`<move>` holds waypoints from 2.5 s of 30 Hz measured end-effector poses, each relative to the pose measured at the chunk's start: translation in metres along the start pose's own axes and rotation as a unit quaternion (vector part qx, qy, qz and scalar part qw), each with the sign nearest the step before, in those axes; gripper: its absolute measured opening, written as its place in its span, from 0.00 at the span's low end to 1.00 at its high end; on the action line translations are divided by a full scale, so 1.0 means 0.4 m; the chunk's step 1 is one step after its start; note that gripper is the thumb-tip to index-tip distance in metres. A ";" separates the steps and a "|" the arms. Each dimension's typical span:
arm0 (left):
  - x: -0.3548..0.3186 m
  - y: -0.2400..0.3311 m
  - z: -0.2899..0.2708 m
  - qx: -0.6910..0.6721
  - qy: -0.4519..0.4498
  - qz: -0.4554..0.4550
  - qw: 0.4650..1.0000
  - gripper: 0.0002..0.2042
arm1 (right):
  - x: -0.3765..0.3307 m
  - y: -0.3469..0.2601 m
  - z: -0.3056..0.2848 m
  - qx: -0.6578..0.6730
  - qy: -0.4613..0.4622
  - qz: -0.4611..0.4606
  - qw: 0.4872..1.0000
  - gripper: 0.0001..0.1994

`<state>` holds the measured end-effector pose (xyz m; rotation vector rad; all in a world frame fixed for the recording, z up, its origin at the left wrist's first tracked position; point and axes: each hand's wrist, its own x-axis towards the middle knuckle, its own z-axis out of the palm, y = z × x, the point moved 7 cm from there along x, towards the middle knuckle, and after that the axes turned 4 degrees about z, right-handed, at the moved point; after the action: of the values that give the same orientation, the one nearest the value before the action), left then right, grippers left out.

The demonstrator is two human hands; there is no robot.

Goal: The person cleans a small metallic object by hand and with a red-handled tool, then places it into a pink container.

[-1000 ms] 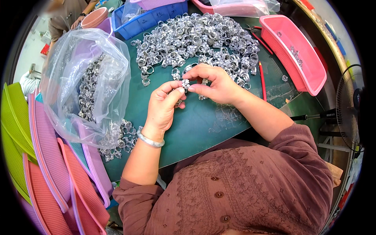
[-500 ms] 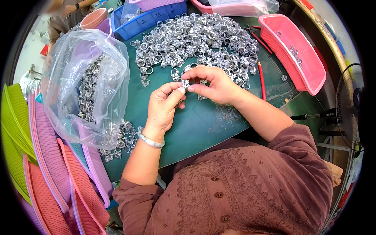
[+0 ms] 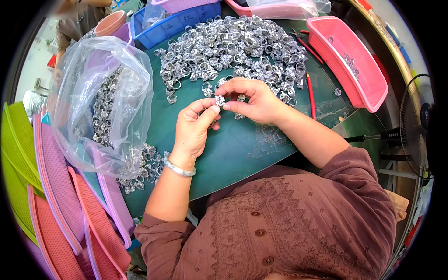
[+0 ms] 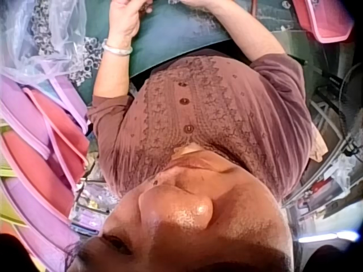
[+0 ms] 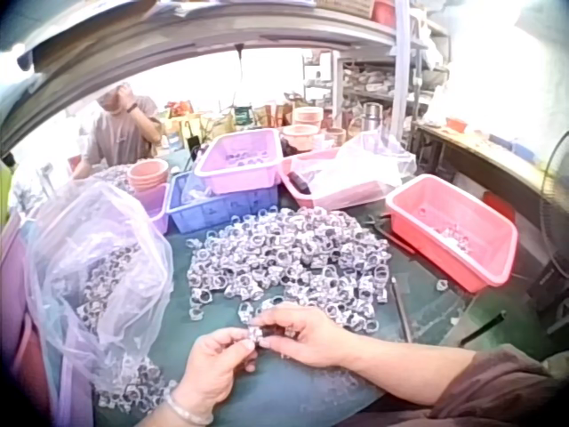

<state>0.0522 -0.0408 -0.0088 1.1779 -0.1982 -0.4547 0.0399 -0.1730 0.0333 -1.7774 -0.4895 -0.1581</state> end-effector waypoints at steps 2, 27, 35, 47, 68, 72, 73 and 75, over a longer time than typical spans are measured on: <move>0.000 0.000 0.001 0.002 -0.001 0.001 1.000 0.06 | -0.001 -0.002 -0.001 0.000 0.002 -0.001 1.000 0.13; 0.003 -0.001 -0.004 -0.021 -0.014 0.007 1.000 0.07 | -0.003 0.011 -0.001 0.027 0.007 0.033 0.999 0.17; 0.005 0.001 -0.007 -0.009 0.010 -0.001 1.000 0.11 | -0.004 0.012 -0.001 0.044 0.008 0.035 0.998 0.17; 0.004 -0.009 -0.002 0.016 0.004 -0.040 0.999 0.16 | -0.003 0.007 0.000 0.030 0.003 0.032 0.999 0.17; 0.001 0.021 0.025 0.093 -0.027 0.065 0.993 0.13 | -0.001 0.008 -0.002 0.027 0.017 -0.004 0.999 0.22; 0.002 0.028 0.021 0.160 -0.034 0.107 0.981 0.14 | -0.001 0.016 -0.010 0.024 0.032 0.007 0.999 0.20; 0.001 0.030 0.020 0.185 -0.033 0.124 0.974 0.14 | 0.000 0.018 -0.011 0.026 0.035 0.008 0.999 0.19; -0.003 0.045 0.022 0.171 -0.022 0.134 0.976 0.14 | 0.002 0.016 -0.016 0.020 0.048 0.011 0.999 0.18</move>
<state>0.0520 -0.0422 0.0110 1.4538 -0.4816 -0.2112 0.0442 -0.1800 0.0296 -1.7274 -0.4003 -0.2157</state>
